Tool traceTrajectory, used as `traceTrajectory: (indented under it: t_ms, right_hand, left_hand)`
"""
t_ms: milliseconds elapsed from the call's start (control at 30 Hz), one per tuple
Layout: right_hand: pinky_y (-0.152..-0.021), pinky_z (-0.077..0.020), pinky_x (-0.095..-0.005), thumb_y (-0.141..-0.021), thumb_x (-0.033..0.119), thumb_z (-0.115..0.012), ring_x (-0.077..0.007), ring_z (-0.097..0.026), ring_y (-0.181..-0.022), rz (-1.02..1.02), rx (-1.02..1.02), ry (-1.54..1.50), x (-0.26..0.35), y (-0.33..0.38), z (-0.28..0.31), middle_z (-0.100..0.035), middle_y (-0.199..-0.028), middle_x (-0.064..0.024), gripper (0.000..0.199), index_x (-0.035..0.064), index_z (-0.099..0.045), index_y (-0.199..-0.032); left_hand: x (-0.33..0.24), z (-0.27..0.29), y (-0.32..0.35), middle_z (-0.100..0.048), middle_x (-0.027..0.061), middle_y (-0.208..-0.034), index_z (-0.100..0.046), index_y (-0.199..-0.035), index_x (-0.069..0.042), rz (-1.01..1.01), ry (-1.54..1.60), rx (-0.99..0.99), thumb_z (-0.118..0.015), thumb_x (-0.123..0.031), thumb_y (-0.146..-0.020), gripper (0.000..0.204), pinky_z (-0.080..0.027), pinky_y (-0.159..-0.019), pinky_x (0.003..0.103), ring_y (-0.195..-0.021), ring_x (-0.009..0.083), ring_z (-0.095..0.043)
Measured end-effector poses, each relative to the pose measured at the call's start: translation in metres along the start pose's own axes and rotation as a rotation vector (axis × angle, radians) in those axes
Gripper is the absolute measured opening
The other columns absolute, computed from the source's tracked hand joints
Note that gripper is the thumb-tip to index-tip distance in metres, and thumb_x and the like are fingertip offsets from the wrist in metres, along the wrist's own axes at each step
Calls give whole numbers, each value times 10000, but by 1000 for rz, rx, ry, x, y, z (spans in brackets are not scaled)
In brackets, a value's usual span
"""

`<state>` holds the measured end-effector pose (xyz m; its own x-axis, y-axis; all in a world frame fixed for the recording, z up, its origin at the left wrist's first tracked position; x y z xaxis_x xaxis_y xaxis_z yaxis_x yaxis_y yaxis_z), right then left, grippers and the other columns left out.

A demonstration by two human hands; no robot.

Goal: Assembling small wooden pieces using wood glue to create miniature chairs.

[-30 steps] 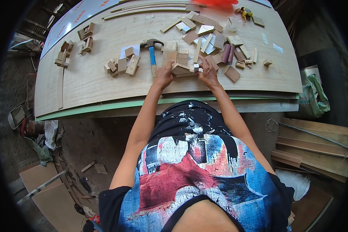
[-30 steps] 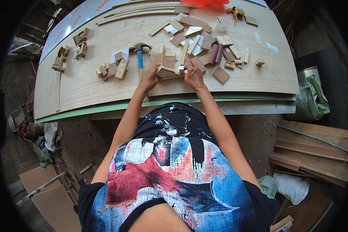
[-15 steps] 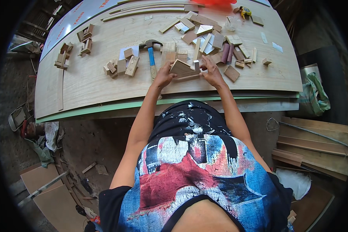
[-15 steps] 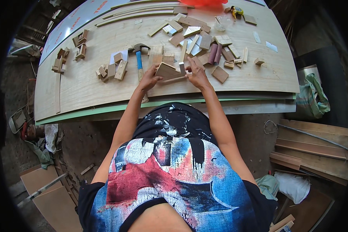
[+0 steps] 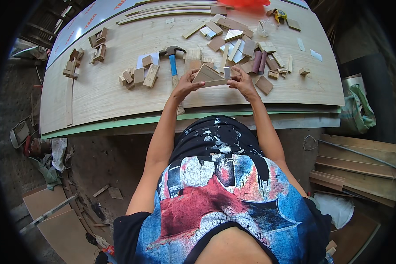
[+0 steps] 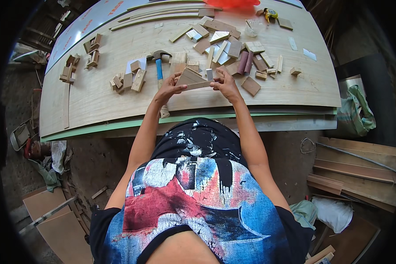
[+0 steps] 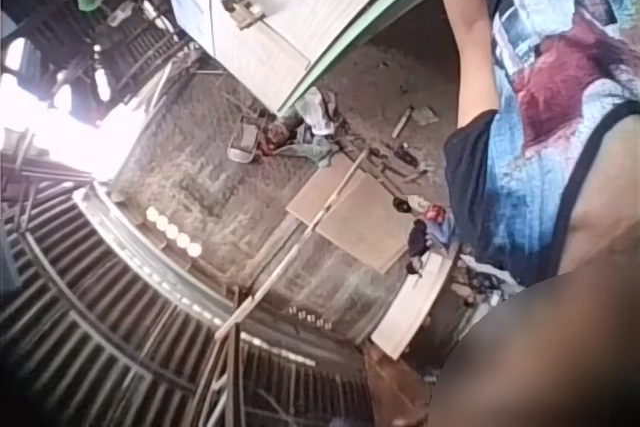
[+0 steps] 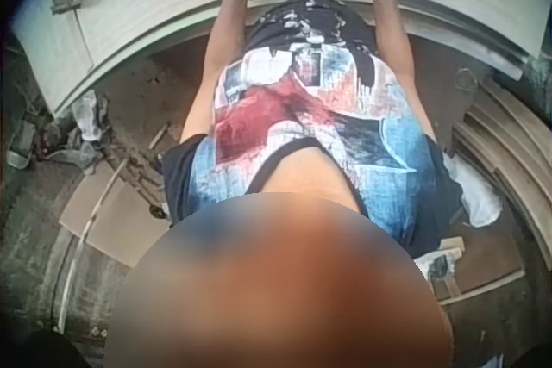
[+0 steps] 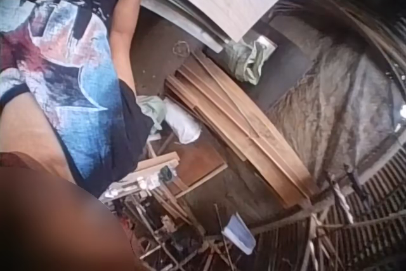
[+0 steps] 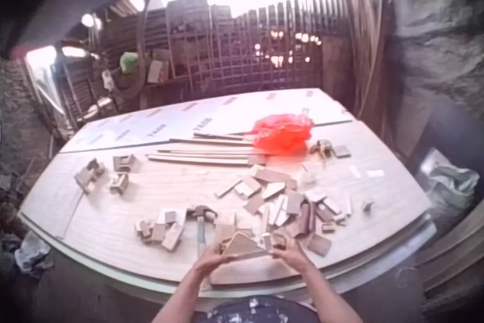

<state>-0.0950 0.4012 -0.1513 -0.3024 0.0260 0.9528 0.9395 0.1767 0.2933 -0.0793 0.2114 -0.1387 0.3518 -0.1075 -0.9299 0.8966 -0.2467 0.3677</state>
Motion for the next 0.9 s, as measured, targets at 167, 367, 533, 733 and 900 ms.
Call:
traceTrajectory:
  t_ms: [167, 367, 533, 733, 900]
  right_hand:
    - [-605, -501, -240, -674, -28, -658, -130, -563, -707, 28, 7, -66, 5, 0, 0, -551, -862, -103, 648, 0, -344, -1240]
    - [-604, -500, -235, -692, 23, -672, -133, -582, -735, 51, -11, -56, 14, 1, 0, -588, -869, -109, 638, -17, -342, -1236]
    - [-595, -504, -234, -706, 62, -676, -131, -585, -737, 64, -31, -51, 16, 1, -1, -597, -855, -112, 628, -18, -345, -1233]
    - [-576, -510, -244, -682, 54, -691, -138, -591, -699, 82, -50, 17, 7, -4, 4, -604, -830, -120, 619, -6, -377, -1212]
    - [-570, -485, -215, -717, 25, -653, -106, -567, -656, 100, -61, 111, 11, -4, 4, -582, -743, -69, 593, -28, -342, -1220]
  left_hand:
    - [2, -2, 0, -599, 40, -918, -390, -1197, -34, -45, 230, 8, -656, 6, -679, 583, -456, -658, 205, -769, 87, -554]
    - [5, 1, -6, -596, 63, -963, -395, -1177, 1, -133, 328, -7, -647, 37, -674, 564, -474, -675, 224, -790, 104, -572]
    - [5, -2, -5, -592, 67, -983, -368, -1197, 7, -113, 317, 1, -629, 35, -700, 562, -491, -725, 237, -837, 121, -585]
    - [8, -6, -5, -586, 78, -995, -374, -1191, 7, -91, 338, 6, -633, 27, -702, 554, -501, -724, 242, -832, 132, -587]
    - [9, -7, -6, -585, 83, -998, -375, -1192, 7, -99, 298, -10, -637, 22, -699, 558, -507, -709, 250, -819, 139, -592]
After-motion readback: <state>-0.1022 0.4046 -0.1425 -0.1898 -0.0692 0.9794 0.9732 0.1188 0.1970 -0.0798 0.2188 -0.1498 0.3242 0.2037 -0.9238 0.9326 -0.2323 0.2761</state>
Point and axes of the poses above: each hand's wrist, its own y-axis away from the middle knuckle, its own z-axis out of the back of the hand, x = y × z, the point moved 10 cm from there along -y, towards the middle knuckle
